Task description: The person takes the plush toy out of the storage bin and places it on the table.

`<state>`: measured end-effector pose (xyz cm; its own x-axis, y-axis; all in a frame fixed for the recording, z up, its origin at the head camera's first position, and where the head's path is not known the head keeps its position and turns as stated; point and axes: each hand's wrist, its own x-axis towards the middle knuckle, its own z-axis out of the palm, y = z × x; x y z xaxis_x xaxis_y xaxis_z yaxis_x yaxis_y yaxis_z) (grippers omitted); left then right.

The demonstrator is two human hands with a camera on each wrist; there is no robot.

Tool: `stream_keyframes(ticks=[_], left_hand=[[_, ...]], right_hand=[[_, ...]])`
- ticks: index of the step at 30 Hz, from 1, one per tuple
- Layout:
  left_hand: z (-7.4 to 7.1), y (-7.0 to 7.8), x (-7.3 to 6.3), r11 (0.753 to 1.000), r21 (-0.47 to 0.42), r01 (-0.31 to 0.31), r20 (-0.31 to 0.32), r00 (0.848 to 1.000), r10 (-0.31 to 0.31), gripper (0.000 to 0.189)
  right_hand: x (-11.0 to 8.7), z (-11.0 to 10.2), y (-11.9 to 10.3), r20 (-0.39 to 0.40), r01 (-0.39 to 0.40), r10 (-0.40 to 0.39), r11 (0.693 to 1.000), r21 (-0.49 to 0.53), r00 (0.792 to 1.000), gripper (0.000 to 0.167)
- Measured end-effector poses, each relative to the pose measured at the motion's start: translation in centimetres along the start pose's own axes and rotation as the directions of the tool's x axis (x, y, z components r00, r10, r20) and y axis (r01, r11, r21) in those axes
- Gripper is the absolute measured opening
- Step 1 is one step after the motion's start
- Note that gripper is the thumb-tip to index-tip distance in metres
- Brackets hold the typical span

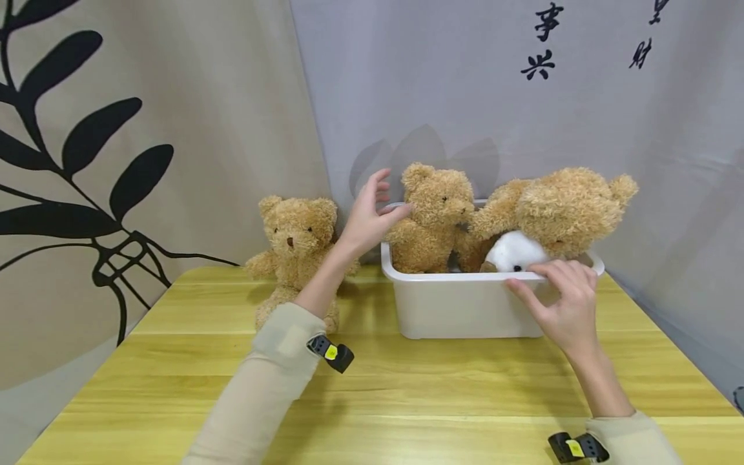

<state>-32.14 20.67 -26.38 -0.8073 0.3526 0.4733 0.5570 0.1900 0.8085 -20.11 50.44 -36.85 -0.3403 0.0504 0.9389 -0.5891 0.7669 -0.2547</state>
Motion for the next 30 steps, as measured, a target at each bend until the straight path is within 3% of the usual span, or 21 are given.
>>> stream_keyframes(ticks=[3, 7, 19, 26, 30], left_hand=[[0.8, 0.1, 0.5, 1.000, -0.012, -0.006, -0.007, 1.000, 0.006, 0.082], [1.9, 0.3, 1.2, 0.999, 0.041, -0.003, -0.014, 1.000, 0.004, 0.084], [4.3, 0.8, 2.6, 0.988, 0.125, 0.090, 0.016, 0.996, -0.093, 0.092], [4.9, 0.5, 3.1, 0.949, 0.269, 0.163, 0.025, 0.984, -0.177, 0.093], [5.0, 0.2, 3.0, 0.925, 0.322, 0.202, -0.006, 0.977, -0.211, 0.093]], right_hand=[[0.0, 0.0, -0.1, 0.005, -0.005, 0.005, 1.000, -0.001, 1.000, 0.074], [0.0, -0.1, -0.1, 0.009, -0.011, 0.011, 1.000, 0.002, 1.000, 0.075], [0.0, -0.2, 0.0, 0.007, -0.008, 0.008, 1.000, -0.004, 1.000, 0.076], [0.0, -0.2, -0.1, 0.002, -0.005, 0.005, 1.000, -0.012, 1.000, 0.076], [0.0, -0.1, -0.1, 0.003, -0.006, 0.006, 1.000, -0.014, 1.000, 0.076]])
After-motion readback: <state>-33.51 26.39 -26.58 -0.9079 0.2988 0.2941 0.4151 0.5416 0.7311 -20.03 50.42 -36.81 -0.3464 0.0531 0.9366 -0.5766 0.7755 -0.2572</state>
